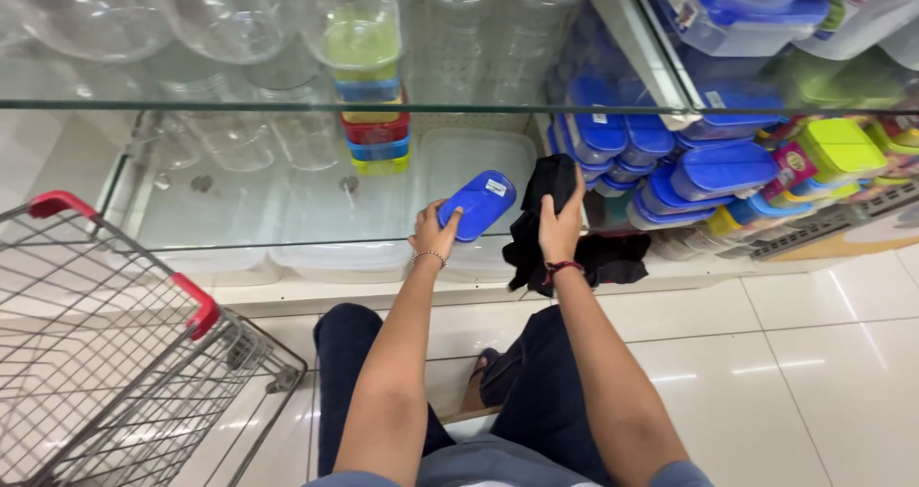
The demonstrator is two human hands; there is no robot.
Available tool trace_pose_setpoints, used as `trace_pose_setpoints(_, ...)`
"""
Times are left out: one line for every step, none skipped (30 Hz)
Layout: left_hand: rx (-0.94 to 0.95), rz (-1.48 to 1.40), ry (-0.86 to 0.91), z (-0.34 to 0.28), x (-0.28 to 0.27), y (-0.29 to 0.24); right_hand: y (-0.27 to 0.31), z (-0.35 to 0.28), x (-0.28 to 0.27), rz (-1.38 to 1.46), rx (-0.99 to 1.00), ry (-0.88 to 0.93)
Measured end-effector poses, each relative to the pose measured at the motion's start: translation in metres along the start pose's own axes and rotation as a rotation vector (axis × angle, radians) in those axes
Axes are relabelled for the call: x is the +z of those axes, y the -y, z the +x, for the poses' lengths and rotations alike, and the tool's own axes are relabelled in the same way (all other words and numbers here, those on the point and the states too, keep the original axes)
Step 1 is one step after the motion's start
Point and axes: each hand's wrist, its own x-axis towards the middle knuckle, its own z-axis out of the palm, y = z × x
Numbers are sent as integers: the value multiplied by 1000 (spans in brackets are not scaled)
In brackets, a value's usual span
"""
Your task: The recorder uses a black cloth to wipe and clean glass jars and plastic food containers on shelves in a store.
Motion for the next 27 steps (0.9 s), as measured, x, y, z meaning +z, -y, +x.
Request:
trace_pose_setpoints(-2,4,-6,-1,-8,4,7,1,4,7,1,3)
trace_pose_setpoints(50,55,3,-1,-14,7,15,5,6,-225,55,201)
trace_pose_setpoints(101,108,13,0,-20,9,21,8,9,-457,105,399)
trace_pose_setpoints(102,106,11,-9,-25,1,29,3,16,-458,102,399)
trace_pose_setpoints(150,188,85,-17,-29,-6,36,-1,22,-485,86,485)
trace_pose_setpoints(195,269,160,-26,-33,-13,42,-7,28,-514,70,572)
trace_pose_setpoints(194,266,159,-27,-30,-9,40,-15,32,-515,68,574)
trace_pose_setpoints(165,277,107,-25,-26,-7,38,-21,37,-501,-27,577)
trace_pose_setpoints(135,287,55,-23,-23,-5,35,-26,43,-485,-122,578)
trace_pose_setpoints(129,285,59,-18,-17,6,45,-30,44,-489,-118,583)
trace_pose_setpoints(176,293,31,-12,-10,19,54,-33,45,-415,-208,702)
trace_pose_setpoints(221,299,10,-10,-2,32,63,-39,44,-341,-291,820)
trace_pose_setpoints(214,297,20,1,7,54,76,-37,44,-347,-281,826)
trace_pose_setpoints(311,417,-4,13,18,75,89,-33,45,-385,-411,823)
trace_pose_setpoints(410,537,-29,23,28,95,102,-29,46,-420,-542,820)
trace_pose_setpoints(405,534,-24,21,26,92,87,-22,49,-423,-538,827)
trace_pose_setpoints(414,556,-57,18,23,88,72,-14,53,-478,-594,764)
trace_pose_setpoints(426,582,-95,19,17,85,59,-6,59,-527,-654,695)
trace_pose_setpoints(423,583,-95,5,2,60,32,4,58,-525,-653,698)
trace_pose_setpoints(388,470,-45,-7,-14,34,6,17,58,-572,-535,635)
trace_pose_setpoints(354,357,3,-20,-29,8,-19,29,58,-617,-416,571)
trace_pose_setpoints(351,360,-8,-18,-33,5,-14,34,60,-608,-424,573)
trace_pose_setpoints(353,375,15,-18,-36,2,-9,39,61,-620,-401,583)
trace_pose_setpoints(352,393,46,-20,-39,0,-5,40,60,-633,-371,594)
trace_pose_setpoints(347,397,43,-17,-40,3,3,29,65,-626,-371,598)
trace_pose_setpoints(340,393,67,-16,-38,5,11,17,67,-562,-440,619)
trace_pose_setpoints(333,387,92,-16,-37,6,18,6,69,-496,-508,640)
